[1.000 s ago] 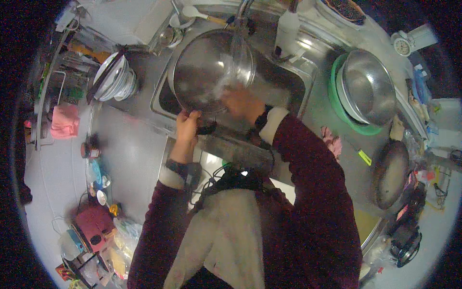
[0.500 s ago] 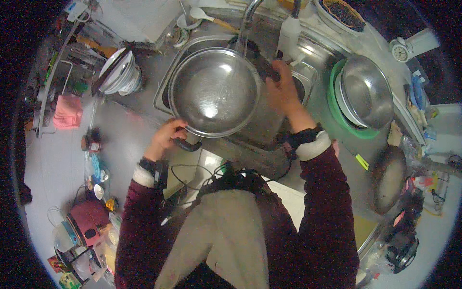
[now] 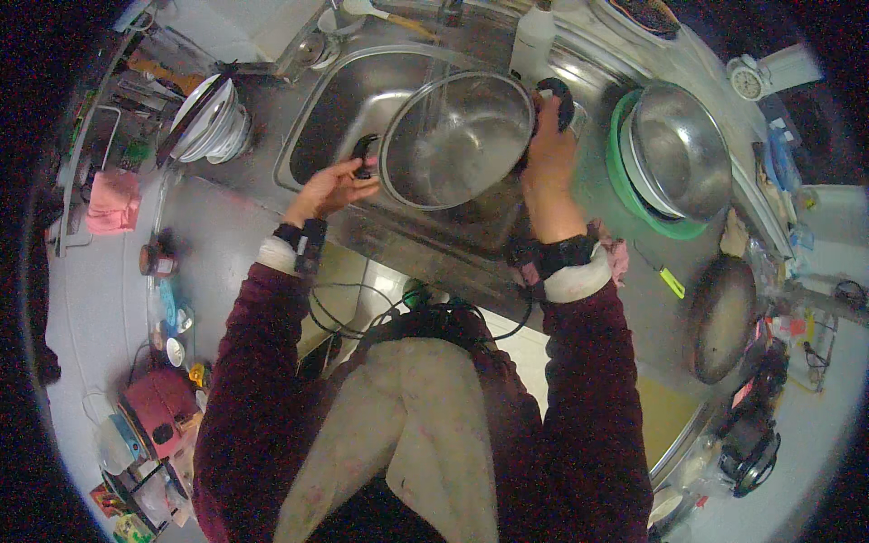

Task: The person washes a stainless steel pot and a steamer insert in a kitchen sink using a pink cloth and running water. They rinse the pot, scrub the steamer insert, and place the cleaned items on the counter.

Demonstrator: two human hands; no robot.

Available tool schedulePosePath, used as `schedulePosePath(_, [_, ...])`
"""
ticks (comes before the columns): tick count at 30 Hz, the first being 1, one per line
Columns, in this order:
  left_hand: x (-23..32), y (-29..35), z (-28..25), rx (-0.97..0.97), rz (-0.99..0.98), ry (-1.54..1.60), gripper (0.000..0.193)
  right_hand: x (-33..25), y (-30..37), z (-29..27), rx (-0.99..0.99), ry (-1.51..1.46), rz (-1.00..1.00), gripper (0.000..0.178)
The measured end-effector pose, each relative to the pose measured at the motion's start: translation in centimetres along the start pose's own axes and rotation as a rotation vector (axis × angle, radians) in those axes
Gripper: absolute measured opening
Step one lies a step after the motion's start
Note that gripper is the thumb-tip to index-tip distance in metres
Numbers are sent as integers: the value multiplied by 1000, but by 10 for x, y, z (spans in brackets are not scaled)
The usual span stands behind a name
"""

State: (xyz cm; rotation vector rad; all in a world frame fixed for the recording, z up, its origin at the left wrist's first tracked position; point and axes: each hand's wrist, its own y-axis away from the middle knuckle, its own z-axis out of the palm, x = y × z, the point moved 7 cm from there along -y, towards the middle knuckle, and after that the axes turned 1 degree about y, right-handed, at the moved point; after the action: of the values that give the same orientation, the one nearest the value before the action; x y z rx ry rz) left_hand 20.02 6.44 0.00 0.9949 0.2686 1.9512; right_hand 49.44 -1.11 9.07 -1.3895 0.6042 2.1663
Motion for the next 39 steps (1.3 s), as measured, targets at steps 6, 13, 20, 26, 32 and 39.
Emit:
schedulePosePath(6, [-29,-48,5,237,56,-277,23,-22,34,6,-137,153,-162,43])
schedulePosePath(13, [-14,-65,2,353,-14,-464,13,-28,53,14,-247,147,-162,37])
schedulePosePath(20, [2,-47,-12,481,104,-598,27,-4,72,-15,-317,296,-72,41])
schedulePosePath(26, [28,-47,-9,387,178,-604,28,15,48,-28,-319,-3,44,42])
schedulePosePath(32, [47,-5,-39,540,283,-602,42,41,50,-12,-363,19,64,52])
schedulePosePath(39, [44,-22,-6,417,422,-666,26,66,29,-71,-247,-189,203,46])
